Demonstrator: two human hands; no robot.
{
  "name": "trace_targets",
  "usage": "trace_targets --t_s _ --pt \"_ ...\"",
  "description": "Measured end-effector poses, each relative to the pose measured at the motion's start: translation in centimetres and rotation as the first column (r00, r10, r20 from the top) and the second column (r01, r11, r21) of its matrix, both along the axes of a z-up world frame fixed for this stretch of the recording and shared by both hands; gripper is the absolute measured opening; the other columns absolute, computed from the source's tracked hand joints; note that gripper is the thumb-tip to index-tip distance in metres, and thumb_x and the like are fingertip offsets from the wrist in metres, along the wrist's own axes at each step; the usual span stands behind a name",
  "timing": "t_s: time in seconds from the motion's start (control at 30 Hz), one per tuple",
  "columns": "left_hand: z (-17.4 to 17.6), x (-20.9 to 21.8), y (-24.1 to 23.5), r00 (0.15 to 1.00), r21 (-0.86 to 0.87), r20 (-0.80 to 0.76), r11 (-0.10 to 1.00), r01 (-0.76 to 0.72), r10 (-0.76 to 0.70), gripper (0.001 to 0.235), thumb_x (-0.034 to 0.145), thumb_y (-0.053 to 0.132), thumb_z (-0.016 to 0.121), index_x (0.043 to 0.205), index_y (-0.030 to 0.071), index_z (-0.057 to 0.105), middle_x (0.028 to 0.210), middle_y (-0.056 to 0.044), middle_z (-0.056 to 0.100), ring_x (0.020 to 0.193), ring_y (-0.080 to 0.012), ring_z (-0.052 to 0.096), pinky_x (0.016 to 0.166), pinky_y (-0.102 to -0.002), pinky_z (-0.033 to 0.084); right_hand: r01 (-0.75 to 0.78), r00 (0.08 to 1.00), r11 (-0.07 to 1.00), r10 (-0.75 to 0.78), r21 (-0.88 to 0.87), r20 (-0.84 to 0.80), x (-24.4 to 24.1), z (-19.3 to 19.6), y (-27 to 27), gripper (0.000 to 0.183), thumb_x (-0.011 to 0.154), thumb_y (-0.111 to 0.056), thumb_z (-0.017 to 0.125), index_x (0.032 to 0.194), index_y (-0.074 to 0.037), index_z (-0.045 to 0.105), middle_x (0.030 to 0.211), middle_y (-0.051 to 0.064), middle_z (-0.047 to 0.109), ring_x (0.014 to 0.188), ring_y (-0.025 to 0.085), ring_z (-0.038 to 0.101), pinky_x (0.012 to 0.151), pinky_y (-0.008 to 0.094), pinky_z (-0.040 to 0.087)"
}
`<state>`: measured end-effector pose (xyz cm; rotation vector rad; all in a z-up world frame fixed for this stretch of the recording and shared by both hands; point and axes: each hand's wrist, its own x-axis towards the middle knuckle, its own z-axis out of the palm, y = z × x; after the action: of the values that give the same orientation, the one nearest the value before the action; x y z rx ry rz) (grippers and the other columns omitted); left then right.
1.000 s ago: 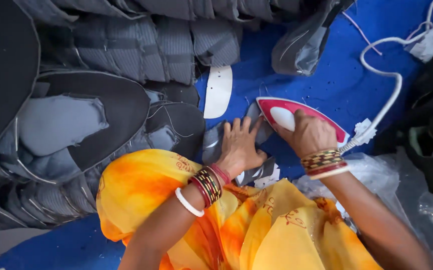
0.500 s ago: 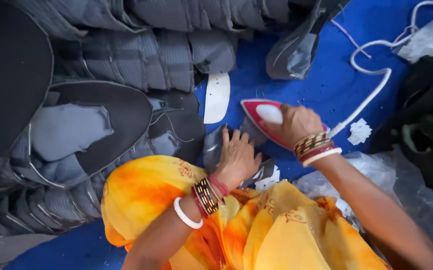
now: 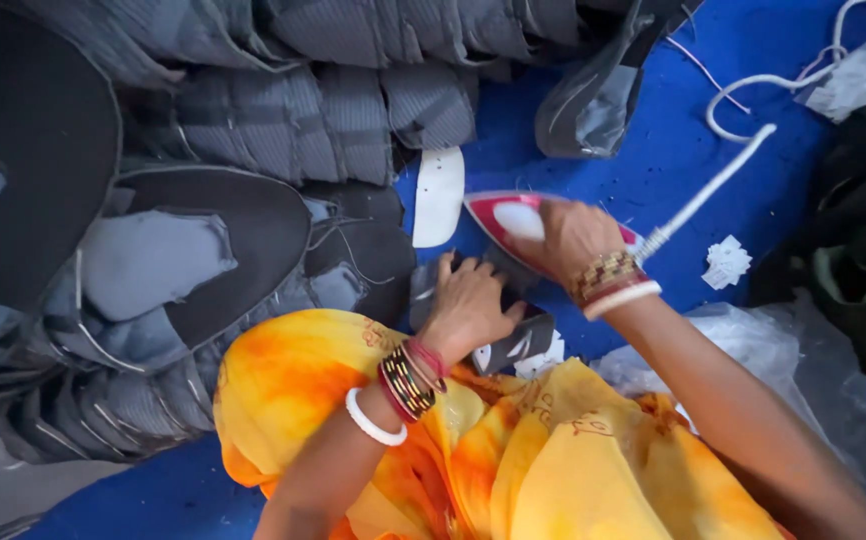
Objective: The person irons a stack of dark grey garments on a blue floor surface. They repeatedly pick up a garment, place a small white paper on it, and press it with a red and white iron. After ironing, the garment is tossed onto a growing pile to the left.
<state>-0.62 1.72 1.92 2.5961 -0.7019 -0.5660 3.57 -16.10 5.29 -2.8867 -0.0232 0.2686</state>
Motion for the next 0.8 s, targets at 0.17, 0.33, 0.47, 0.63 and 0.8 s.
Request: trace_targets --t_s 0.17,0.33,0.47,0.63,0.8 --pt "-0.9 0.2 0.1 0.998 -0.072 0.051 0.997 -0.017 0.021 0.053 0.082 0.048 0.068 0.112 0.005 0.073 0.122 -0.016 0.067 0.127 -0.0342 0.052 0.113 -0.061 0.019 -0.012 1.000 0.999 0.012 0.043 -0.008 -1.7 0.1 -1.2 0.056 0.081 -0.059 0.073 0.109 -0.010 0.075 0.078 0.024 0.073 0.071 0.041 0.072 0.065 0.049 0.058" --pt "0.5 0.4 0.2 0.998 0.021 -0.065 1.000 0.016 -0.015 0.051 0.086 0.049 0.066 0.112 0.006 0.074 0.122 -0.014 0.068 0.129 -0.0312 0.052 0.118 -0.057 0.020 -0.019 0.989 0.999 0.013 -0.038 -0.144 1.4 1.3 -0.2 0.060 0.084 -0.064 0.073 0.100 -0.006 0.076 0.083 0.023 0.073 0.077 0.042 0.072 0.069 0.049 0.058" --pt "-0.4 0.0 0.7 1.000 -0.035 0.015 0.999 0.007 -0.007 0.053 0.086 0.051 0.066 0.112 0.005 0.074 0.122 -0.017 0.068 0.127 -0.0328 0.053 0.117 -0.059 0.019 -0.031 0.999 0.999 0.031 0.021 -0.008 2.8 0.1 -0.5 0.059 0.084 -0.061 0.074 0.099 -0.005 0.077 0.086 0.024 0.073 0.080 0.043 0.071 0.071 0.050 0.057" --pt "1.1 0.4 2.1 0.995 -0.186 0.059 0.978 0.095 -0.086 0.086 0.071 0.069 0.079 0.117 -0.003 0.069 0.126 -0.022 0.064 0.127 -0.0395 0.048 0.108 -0.063 0.019 0.136 0.974 0.977 -0.101 0.167 -0.202 -0.7 4.5 -1.7 0.065 0.076 -0.061 0.078 0.110 -0.005 0.076 0.097 0.023 0.073 0.093 0.043 0.069 0.081 0.050 0.054" --pt "6.1 1.8 4.3 0.991 -0.236 0.067 0.963 0.126 -0.114 0.049 0.077 0.034 0.075 0.122 0.016 0.074 0.122 -0.009 0.072 0.119 -0.0319 0.061 0.100 -0.054 0.036 0.181 0.924 0.725 -0.356 0.665 0.136 -4.5 -4.8 -13.3 0.054 0.105 -0.048 0.054 0.130 -0.002 0.068 0.116 0.017 0.070 0.107 0.031 0.066 0.094 0.039 0.052"
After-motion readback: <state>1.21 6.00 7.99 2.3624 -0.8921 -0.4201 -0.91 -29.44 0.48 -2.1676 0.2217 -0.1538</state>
